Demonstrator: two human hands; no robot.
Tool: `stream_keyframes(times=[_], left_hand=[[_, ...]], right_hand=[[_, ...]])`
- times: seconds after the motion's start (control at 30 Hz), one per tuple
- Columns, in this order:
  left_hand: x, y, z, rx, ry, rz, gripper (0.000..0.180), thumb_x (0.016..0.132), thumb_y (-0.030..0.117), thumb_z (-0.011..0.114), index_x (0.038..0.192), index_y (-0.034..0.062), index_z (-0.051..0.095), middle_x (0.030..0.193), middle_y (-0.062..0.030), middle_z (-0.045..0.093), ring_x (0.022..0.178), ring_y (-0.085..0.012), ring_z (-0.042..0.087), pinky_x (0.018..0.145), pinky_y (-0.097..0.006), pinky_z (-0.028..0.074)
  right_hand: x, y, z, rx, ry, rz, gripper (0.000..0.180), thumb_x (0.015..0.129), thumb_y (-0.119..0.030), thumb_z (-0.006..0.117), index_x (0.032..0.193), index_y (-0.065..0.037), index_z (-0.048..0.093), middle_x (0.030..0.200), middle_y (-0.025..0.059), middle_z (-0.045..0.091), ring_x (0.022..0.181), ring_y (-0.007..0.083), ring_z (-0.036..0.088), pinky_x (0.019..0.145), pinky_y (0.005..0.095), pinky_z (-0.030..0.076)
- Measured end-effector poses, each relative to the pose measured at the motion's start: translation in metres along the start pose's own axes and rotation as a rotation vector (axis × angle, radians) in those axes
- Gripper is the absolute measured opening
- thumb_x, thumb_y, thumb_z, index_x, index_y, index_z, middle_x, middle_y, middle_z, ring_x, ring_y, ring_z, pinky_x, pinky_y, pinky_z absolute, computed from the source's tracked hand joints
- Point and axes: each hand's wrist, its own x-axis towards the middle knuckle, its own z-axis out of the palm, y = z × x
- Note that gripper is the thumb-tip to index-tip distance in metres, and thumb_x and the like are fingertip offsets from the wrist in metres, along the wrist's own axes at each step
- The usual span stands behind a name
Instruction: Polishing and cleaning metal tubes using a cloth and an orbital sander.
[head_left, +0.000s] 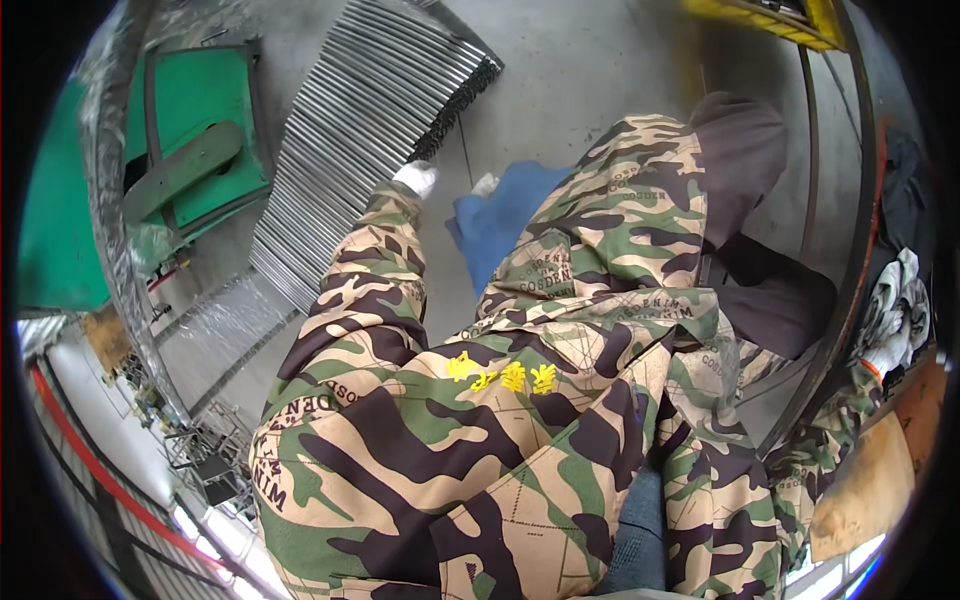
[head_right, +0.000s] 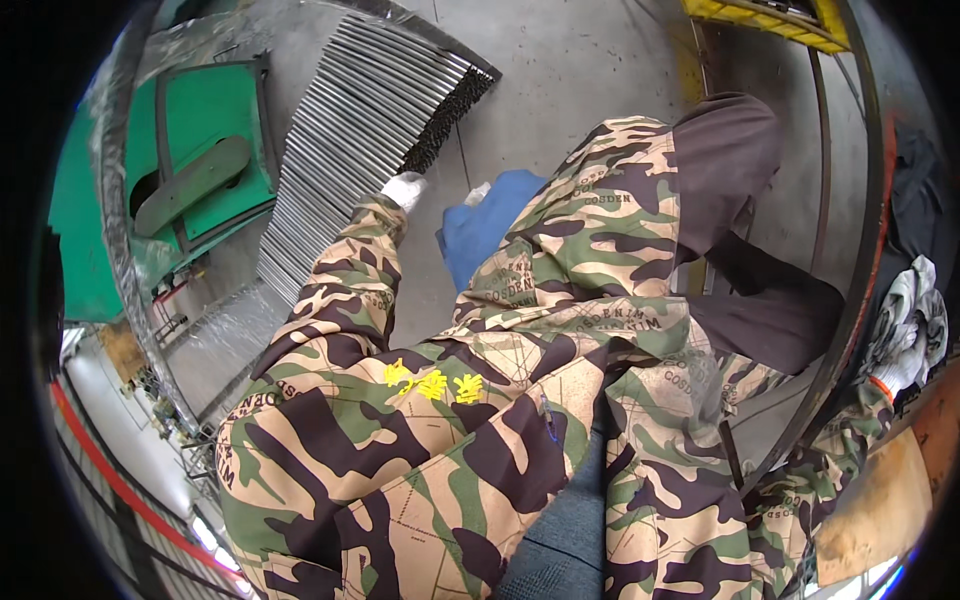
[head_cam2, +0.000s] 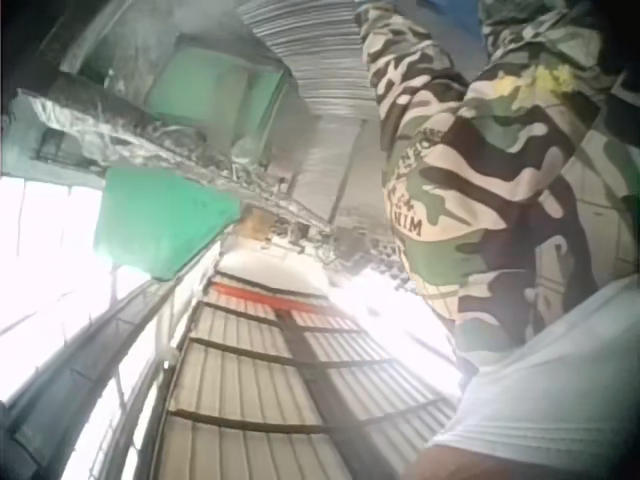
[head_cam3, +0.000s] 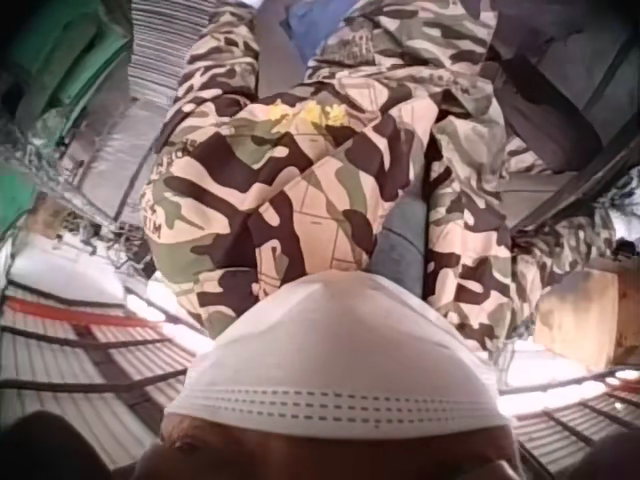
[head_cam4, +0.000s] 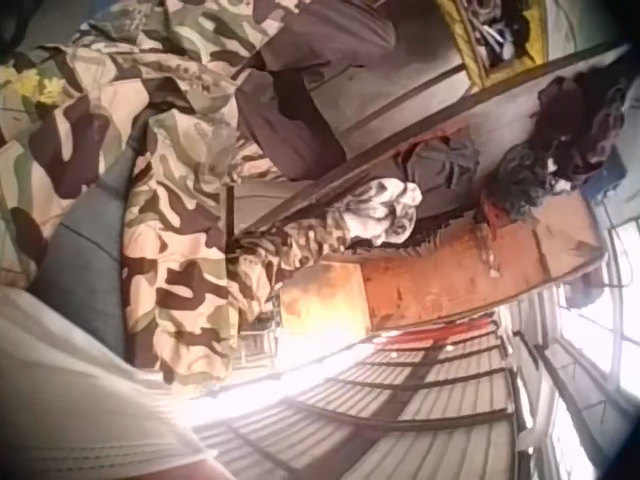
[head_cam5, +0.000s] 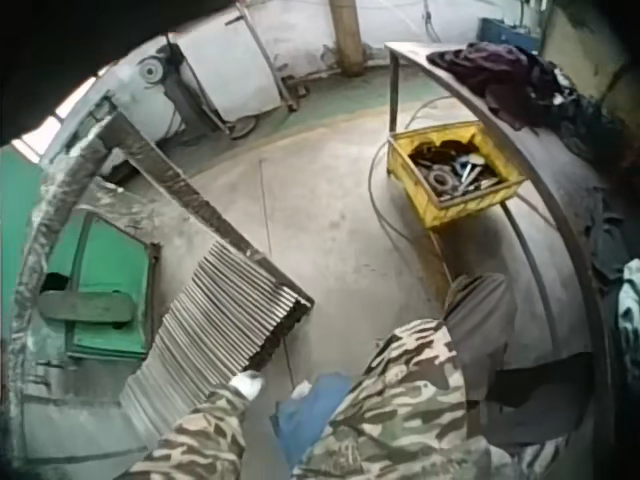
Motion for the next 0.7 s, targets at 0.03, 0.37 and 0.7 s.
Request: stream_keyframes(times=[0.03,0.37,0.7], left_hand=[[0.002,-0.003,0.004,-0.032,0.018,-0.029,0.057,0.093,0.035,0.060,0.136,-0.0021,0.063,0.125,-0.0235,0.070,0.121,-0.0351,0.066,0.105,-0.039,0.050],[-0.027,0.001,-0.007,0.045,0.113,-0.014,0.064,0.090,0.038,0.059,0.139,-0.0022,0.061,0.132,-0.0261,0.067,0.127,-0.0379,0.062,0.109,-0.040,0.047],[0.011,0.042,0.010,0.193,0.045,0.698,0.033,0.087,0.019,0.067,0.115,0.0030,0.070,0.113,-0.0244,0.069,0.097,-0.0427,0.069,0.088,-0.047,0.056]], right_hand=[[-0.001,0.006,-0.016,-0.020,0.018,0.006,0.040,0.105,-0.029,0.052,0.133,-0.004,0.065,0.123,0.0070,0.071,0.116,0.0227,0.064,0.103,0.0354,0.049],[-0.018,0.035,-0.048,-0.026,0.064,-0.072,0.041,0.107,-0.021,0.045,0.142,-0.003,0.058,0.133,0.0071,0.064,0.126,0.0212,0.057,0.110,0.0312,0.042],[0.041,0.004,-0.041,-0.667,0.323,-0.996,0.031,0.097,-0.022,0.065,0.114,0.001,0.076,0.108,0.0143,0.076,0.099,0.0210,0.069,0.095,0.0338,0.053]])
